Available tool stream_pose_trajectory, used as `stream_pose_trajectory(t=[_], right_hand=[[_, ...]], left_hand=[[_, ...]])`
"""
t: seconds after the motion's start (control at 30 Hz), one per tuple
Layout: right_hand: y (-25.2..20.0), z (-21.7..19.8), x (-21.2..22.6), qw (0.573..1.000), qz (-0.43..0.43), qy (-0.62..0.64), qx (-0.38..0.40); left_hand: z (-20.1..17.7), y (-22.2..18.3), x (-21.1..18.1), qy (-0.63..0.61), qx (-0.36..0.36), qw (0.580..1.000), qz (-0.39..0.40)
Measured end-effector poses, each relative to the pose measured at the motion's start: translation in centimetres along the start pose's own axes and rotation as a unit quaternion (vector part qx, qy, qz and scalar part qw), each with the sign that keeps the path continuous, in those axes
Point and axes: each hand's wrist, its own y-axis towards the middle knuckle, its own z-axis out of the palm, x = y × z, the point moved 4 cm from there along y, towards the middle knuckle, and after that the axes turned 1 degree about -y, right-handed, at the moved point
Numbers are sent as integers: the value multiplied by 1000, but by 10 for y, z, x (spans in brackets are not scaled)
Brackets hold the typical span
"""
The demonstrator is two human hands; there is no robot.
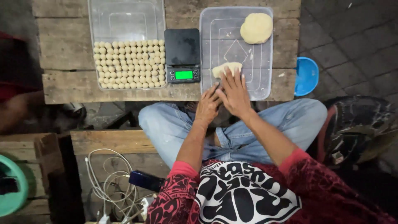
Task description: Portioning dough using a digital scale and rolling it into small uniform balls by hand.
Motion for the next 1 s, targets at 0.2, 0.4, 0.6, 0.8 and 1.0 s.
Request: stream_pose_trajectory(t=[0.2, 0.4, 0.6, 0.8, 1.0], right_hand=[[-10, 4, 1, 999, 23, 4, 45], [79, 6, -14, 999, 4, 18, 49], [166, 40, -47, 998, 34, 22, 57], [190, 92, -82, 979, 142, 134, -64], [148, 11, -35, 955, 38, 183, -229]], left_hand=[[-16, 5, -6, -121, -23, 991, -46], [-8, 5, -2, 5, -11, 1000, 13], [-41, 15, -18, -46, 31, 997, -59], [-47, 18, -19, -32, 1, 999, -39], [-36, 16, -12, -50, 13, 998, -39]])
